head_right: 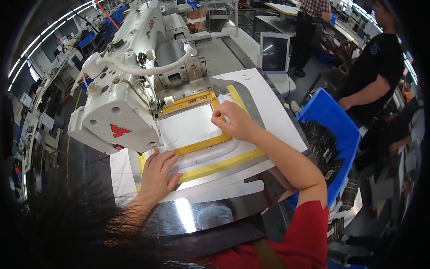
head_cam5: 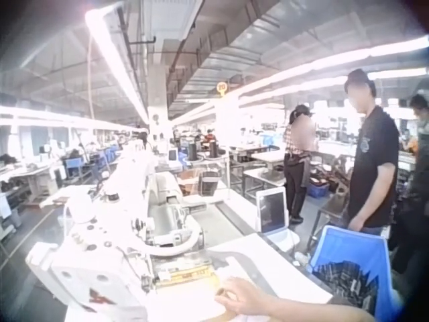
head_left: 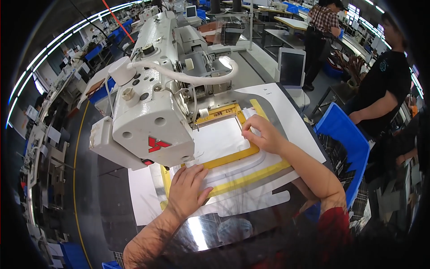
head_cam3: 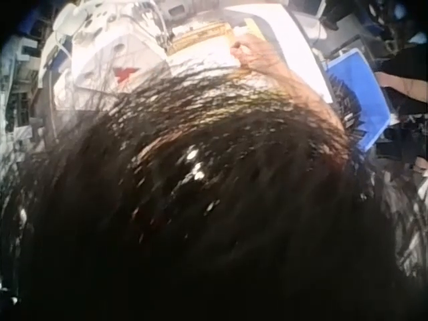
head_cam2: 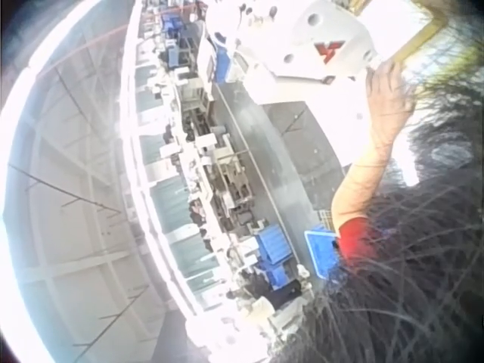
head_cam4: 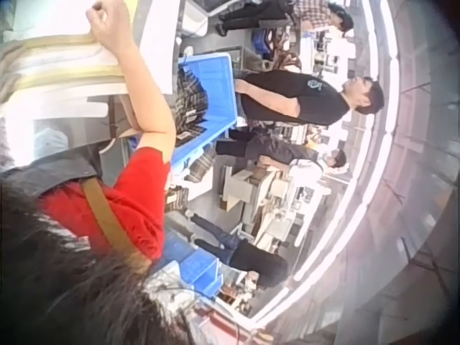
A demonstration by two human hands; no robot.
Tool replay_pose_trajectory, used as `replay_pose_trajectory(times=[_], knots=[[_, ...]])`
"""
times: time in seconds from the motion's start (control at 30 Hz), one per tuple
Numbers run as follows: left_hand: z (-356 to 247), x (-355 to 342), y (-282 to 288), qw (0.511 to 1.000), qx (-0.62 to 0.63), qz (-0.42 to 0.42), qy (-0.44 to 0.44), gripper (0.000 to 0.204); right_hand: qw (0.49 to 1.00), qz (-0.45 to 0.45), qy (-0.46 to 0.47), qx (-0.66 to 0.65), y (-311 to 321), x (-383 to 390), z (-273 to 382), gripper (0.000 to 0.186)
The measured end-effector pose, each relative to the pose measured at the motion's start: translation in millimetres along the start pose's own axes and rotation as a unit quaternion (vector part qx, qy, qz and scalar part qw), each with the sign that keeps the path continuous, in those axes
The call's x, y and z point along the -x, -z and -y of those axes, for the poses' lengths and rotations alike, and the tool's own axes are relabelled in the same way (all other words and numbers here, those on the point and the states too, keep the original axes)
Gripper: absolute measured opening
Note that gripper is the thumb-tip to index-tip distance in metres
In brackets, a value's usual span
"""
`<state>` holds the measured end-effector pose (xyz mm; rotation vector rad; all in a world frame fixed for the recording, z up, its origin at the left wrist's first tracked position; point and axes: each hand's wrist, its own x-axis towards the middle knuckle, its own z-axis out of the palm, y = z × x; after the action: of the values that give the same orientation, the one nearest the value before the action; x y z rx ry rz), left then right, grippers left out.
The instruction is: Operating an industrial embroidery/sewing machine by placing fabric pieces into the presser frame and removing finished pieces.
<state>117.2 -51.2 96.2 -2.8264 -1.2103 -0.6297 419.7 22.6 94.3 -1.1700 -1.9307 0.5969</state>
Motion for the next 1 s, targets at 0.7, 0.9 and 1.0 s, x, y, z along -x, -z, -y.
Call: replay_pose_trajectory(times=[0.7, 0.9, 1.0], knots=[[75.7, 253.0, 115.5, 0.731, -0.129, -0.54, 0.397, 0.016, 0.956, 0.208, 0.202, 0.052, -38.4, 15.8, 68.9, 0.023], [85.7, 427.0, 12.2, 0.803, -0.054, -0.054, 0.591, 0.045, 0.891, 0.395, 0.223, -0.014, -57.8, 37.1, 91.6, 0.027], [80.7, 420.3, -2.1, 0.834, -0.08, -0.069, 0.542, 0.049, 0.895, 0.378, 0.236, 0.03, -67.5, 46.8, 93.9, 0.032]])
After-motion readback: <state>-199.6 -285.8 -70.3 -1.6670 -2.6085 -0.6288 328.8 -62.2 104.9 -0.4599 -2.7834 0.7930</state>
